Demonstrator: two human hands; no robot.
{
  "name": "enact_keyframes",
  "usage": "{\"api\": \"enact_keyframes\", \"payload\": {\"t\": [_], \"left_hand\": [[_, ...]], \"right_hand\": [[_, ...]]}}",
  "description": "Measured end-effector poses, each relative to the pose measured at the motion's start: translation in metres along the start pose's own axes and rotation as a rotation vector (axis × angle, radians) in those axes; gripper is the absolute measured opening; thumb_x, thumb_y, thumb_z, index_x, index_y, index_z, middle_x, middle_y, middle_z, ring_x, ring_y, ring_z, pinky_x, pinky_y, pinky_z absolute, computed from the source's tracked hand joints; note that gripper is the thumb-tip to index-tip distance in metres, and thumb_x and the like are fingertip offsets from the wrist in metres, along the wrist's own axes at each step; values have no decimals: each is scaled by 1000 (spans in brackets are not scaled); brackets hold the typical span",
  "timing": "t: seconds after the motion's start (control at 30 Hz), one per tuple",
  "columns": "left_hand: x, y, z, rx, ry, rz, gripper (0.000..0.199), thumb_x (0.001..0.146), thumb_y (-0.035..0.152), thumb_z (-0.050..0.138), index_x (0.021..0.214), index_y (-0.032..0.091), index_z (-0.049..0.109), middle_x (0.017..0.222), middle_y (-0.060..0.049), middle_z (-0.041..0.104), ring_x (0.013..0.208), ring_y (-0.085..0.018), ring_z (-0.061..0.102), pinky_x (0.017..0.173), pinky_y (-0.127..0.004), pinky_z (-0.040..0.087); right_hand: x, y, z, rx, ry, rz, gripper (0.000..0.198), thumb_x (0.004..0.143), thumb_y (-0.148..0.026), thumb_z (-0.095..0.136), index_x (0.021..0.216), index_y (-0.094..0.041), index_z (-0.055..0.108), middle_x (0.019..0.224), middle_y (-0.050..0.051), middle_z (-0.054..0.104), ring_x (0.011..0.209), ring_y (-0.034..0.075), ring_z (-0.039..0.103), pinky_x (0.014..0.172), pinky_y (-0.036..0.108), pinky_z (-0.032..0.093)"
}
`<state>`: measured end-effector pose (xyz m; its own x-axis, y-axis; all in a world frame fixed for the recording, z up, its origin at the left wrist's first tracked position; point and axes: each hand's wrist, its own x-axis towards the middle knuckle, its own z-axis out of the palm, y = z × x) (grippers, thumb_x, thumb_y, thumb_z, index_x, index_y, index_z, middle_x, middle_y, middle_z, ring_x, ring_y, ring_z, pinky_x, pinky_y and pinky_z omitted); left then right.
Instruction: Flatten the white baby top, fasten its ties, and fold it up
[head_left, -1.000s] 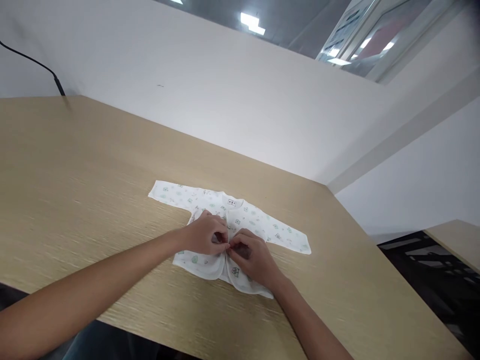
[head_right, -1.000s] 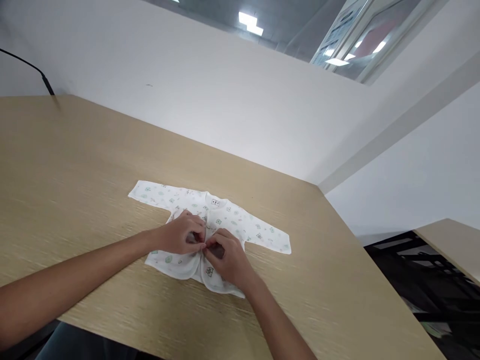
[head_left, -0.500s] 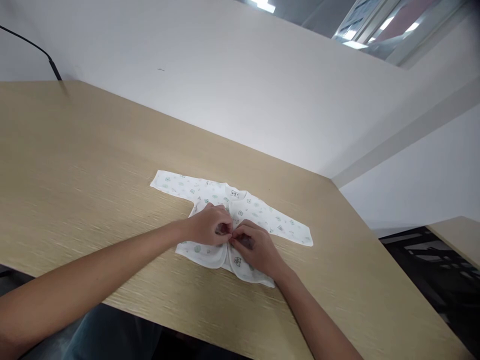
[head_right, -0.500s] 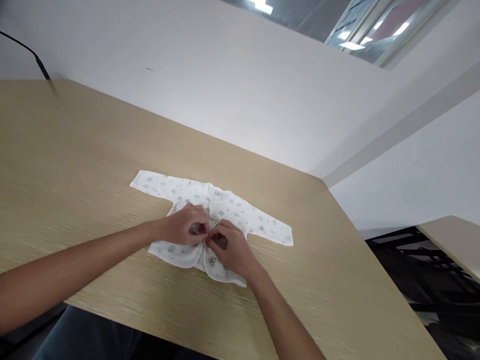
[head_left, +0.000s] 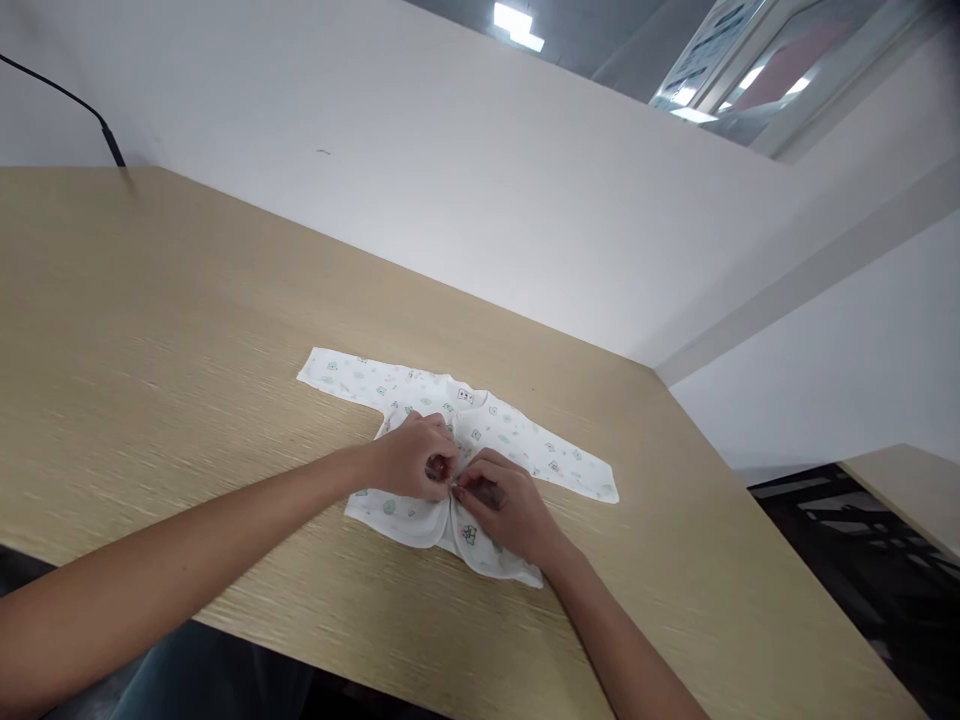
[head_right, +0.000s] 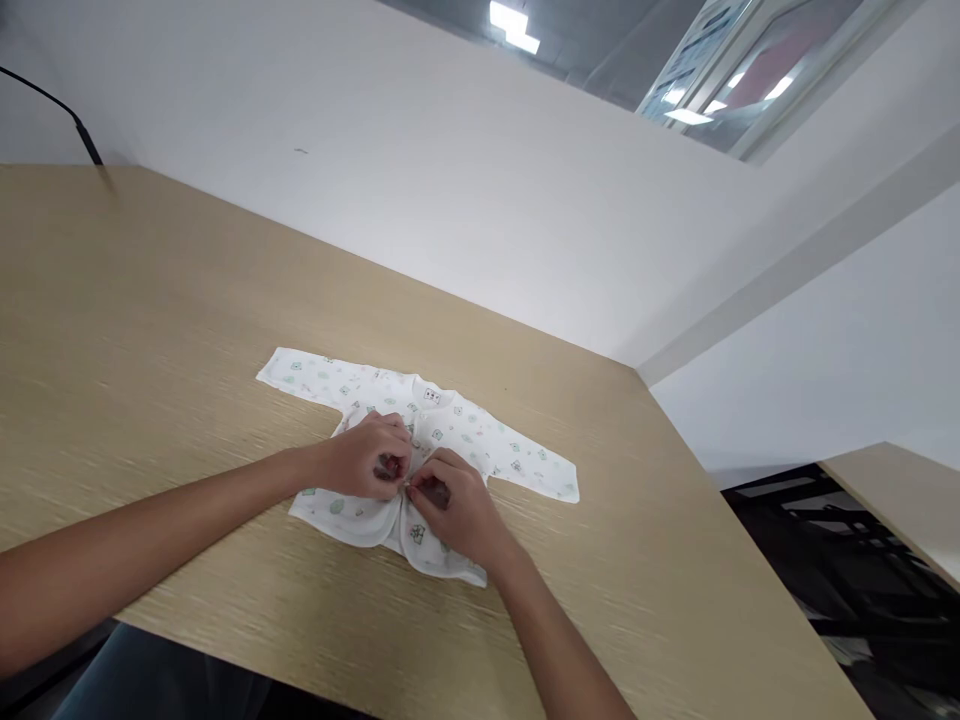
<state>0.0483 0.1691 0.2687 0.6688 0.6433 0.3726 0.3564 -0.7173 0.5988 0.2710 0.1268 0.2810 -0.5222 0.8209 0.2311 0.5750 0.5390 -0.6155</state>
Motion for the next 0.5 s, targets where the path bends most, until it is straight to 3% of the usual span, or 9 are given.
{"api": "enact_keyframes", "payload": {"t": [0.3,0.5], "left_hand": [[1,-3,1,-44,-24,-32,10,69,18,74,68,19,64,71,2,65,92,-20,56,88,-37,35],[0,-4,2,-20,-13,-15,11,70,18,73,68,19,62,69,2,64,92,-20,55,87,-36,35]], "right_hand": [[1,0,2,-11,7,-31,3,91,-18,66,92,-21,65,94,4,64,87,19,60,76,33,48],[2,1,5,47,38,-8,4,93,-19,64,90,-22,66,101,6,65,100,22,57,90,39,47]]}}
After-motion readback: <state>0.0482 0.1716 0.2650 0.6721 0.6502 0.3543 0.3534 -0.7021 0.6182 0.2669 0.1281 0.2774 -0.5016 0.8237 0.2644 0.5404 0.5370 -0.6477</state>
